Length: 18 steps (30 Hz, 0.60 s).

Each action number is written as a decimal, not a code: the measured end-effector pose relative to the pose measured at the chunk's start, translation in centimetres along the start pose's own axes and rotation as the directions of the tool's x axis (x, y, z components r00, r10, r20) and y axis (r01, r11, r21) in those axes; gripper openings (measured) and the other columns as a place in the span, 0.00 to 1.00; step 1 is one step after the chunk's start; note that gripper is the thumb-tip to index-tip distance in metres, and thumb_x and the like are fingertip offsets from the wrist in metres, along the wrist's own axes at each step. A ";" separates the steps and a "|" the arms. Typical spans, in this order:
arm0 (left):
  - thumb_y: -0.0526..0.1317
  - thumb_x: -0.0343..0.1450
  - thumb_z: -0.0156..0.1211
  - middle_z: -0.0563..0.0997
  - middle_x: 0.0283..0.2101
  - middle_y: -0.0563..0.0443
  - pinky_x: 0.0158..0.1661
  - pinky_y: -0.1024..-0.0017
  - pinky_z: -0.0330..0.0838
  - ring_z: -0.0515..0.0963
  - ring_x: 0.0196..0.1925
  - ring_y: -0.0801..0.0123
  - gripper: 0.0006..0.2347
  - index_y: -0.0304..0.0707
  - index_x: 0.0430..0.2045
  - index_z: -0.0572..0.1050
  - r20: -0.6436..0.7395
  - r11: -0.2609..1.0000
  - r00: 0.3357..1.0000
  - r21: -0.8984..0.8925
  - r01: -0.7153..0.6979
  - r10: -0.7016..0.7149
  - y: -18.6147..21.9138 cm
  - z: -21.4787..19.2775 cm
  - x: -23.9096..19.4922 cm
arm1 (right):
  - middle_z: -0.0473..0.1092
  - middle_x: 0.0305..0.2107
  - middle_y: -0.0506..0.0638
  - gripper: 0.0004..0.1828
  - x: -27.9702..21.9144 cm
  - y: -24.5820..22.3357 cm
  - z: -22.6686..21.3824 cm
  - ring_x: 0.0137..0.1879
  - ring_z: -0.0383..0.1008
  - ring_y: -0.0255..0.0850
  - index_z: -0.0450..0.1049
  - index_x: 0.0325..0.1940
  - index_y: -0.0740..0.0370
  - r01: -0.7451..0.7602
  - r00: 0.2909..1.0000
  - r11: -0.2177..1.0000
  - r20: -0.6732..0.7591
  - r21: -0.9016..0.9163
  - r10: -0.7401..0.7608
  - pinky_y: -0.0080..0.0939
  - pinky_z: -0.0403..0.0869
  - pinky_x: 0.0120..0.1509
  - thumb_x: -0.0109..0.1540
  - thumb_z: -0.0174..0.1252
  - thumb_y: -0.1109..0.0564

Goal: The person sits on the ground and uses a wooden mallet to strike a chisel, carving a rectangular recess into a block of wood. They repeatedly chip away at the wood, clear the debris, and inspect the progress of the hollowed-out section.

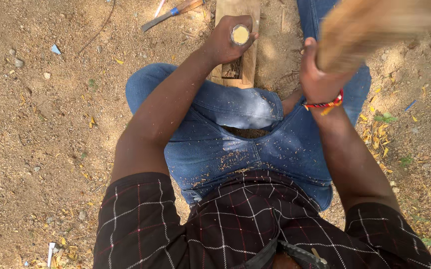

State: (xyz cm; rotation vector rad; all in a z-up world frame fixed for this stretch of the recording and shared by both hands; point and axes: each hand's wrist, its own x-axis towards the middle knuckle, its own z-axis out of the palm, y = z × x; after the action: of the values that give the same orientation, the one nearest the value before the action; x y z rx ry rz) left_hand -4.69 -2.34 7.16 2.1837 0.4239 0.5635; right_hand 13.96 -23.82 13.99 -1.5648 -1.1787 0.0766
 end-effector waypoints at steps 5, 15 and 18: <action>0.42 0.77 0.66 0.73 0.30 0.42 0.41 0.64 0.73 0.76 0.34 0.61 0.13 0.31 0.29 0.71 -0.014 1.000 1.000 0.021 0.023 -0.022 -0.9 1.3 1.0 | 0.71 0.30 0.57 0.15 0.9 -0.5 -1.8 0.36 0.74 0.59 0.67 0.37 0.59 0.389 0.905 0.705 0.389 -0.593 -0.172 0.56 0.71 0.38 0.58 0.70 0.61; 0.39 0.76 0.66 0.74 0.28 0.46 0.38 0.67 0.72 0.74 0.32 0.67 0.10 0.33 0.29 0.72 -0.078 0.991 0.995 -0.111 -0.074 0.066 0.0 -0.5 1.0 | 0.72 0.33 0.59 0.15 3.5 -6.2 0.8 0.36 0.73 0.53 0.68 0.47 0.67 -0.118 0.974 0.935 -0.143 0.334 0.174 0.55 0.75 0.43 0.61 0.66 0.62; 0.38 0.75 0.66 0.76 0.29 0.46 0.40 0.67 0.73 0.77 0.34 0.66 0.09 0.33 0.30 0.73 0.027 0.995 0.996 -0.029 0.090 -0.090 -0.7 0.5 1.1 | 0.74 0.38 0.61 0.18 4.0 -3.6 -0.4 0.42 0.78 0.57 0.69 0.53 0.67 0.323 0.940 0.916 0.191 -0.237 -0.282 0.56 0.76 0.47 0.60 0.64 0.65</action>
State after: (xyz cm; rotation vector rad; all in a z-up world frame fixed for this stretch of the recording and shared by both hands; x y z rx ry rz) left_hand -3.58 -1.70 6.58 2.1291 0.4946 0.4893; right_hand 13.93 -21.74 18.94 -1.6064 -1.5956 -0.1763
